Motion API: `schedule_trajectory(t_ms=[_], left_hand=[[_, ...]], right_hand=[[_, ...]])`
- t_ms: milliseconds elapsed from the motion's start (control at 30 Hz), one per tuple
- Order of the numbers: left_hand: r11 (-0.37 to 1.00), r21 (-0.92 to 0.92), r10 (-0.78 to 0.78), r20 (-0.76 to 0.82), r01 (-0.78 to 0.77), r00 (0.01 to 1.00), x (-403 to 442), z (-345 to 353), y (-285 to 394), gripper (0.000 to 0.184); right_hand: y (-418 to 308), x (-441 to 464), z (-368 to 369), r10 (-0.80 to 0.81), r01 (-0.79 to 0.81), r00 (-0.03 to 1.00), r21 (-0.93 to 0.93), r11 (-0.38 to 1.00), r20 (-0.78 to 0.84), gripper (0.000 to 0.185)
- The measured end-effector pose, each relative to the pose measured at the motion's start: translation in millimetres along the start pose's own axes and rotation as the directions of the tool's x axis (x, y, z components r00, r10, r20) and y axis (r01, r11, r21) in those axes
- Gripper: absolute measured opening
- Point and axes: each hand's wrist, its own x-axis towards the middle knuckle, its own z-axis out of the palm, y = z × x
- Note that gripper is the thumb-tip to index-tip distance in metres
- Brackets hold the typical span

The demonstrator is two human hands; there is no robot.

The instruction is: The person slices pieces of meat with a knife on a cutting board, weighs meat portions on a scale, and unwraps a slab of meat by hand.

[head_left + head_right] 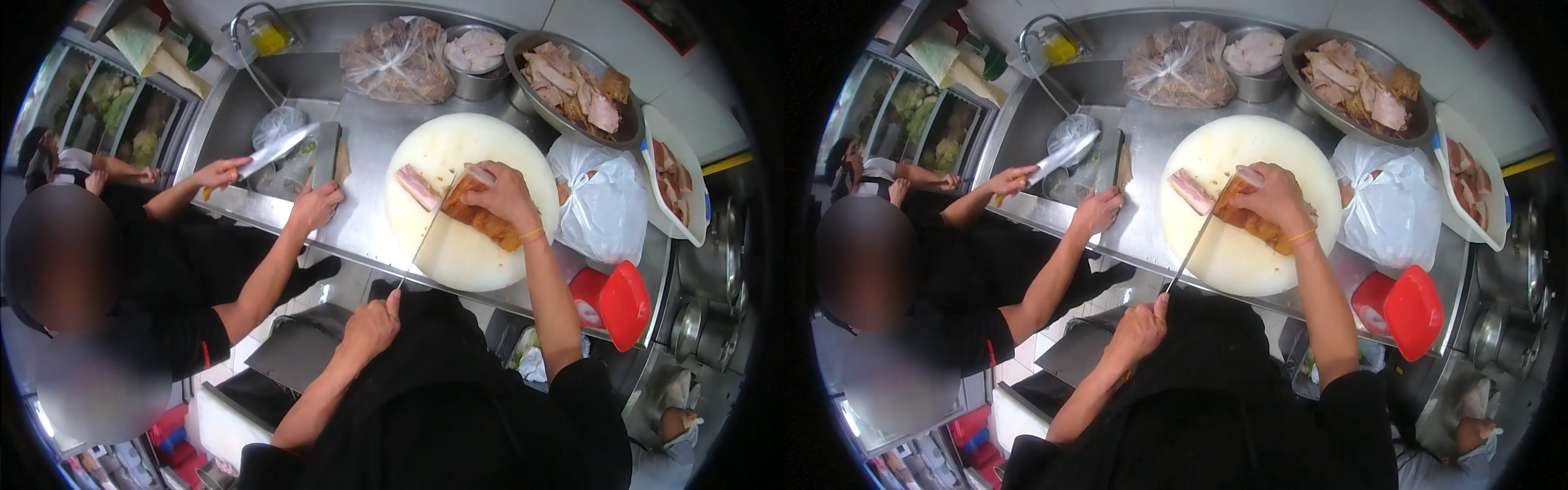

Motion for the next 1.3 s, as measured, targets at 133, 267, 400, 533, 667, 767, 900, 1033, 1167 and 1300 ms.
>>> schedule_trajectory(t_ms=[133,267,400,533,667,767,900,1033,1167,1300], left_hand=[[0.996,-0.089,0.029,-0.033,-0.032,0.999,-2.2,-4.7,-0.2,0.068],[0.976,-0.209,0.04,-0.119,-0.064,0.992,-16.8,-6.2,-15.9,0.067],[0.933,-0.36,-0.069,-0.144,0.012,0.987,-32.0,-21.7,-20.2,0.068],[0.835,-0.534,-0.22,-0.108,0.13,0.969,-33.6,-15.8,-25.7,0.071],[0.844,-0.534,-0.156,-0.167,0.043,0.974,-25.2,-3.8,-42.6,0.075],[0.826,-0.563,-0.128,-0.2,-0.007,0.971,-24.9,-0.3,-45.6,0.076],[0.797,-0.604,-0.121,-0.199,-0.024,0.972,-26.9,-1.6,-43.8,0.076],[0.8,-0.6,-0.124,-0.192,-0.016,0.973,-27.1,0.0,-46.4,0.077],[0.818,-0.575,-0.123,-0.178,-0.002,0.976,-29.9,-1.2,-46.5,0.077],[0.821,-0.571,-0.099,-0.134,0.005,0.986,-23.0,8.0,-57.9,0.076]], right_hand=[[21.1,29.9,-10.5,0.112,-0.118,0.974,0.019,0.993,0.197,0.055],[27.1,37.3,4.5,-0.049,0.049,0.999,-0.035,0.998,-0.001,0.053],[3.8,31.3,33.7,-0.132,0.109,0.981,-0.164,0.98,-0.139,0.055],[-47.5,5.6,68.2,-0.365,0.26,0.924,-0.513,0.818,-0.115,0.05],[-48.4,-5.4,132.1,-0.32,0.297,0.944,-0.221,0.929,-0.08,0.066],[-46.5,2.0,138.0,-0.297,0.268,0.951,-0.254,0.929,-0.083,0.051],[-47.3,-5.7,128.3,-0.186,0.185,0.982,-0.035,0.982,-0.019,0.035],[-47.7,-19.2,88.9,-0.097,0.084,0.995,0.266,0.96,0.037,0.027],[-36.2,9.1,-10.8,-0.041,0.099,0.982,0.322,0.941,-0.183,0.03],[-6.3,77.6,-135.4,-0.041,-0.006,0.827,-0.083,0.997,-0.56,0.051]])
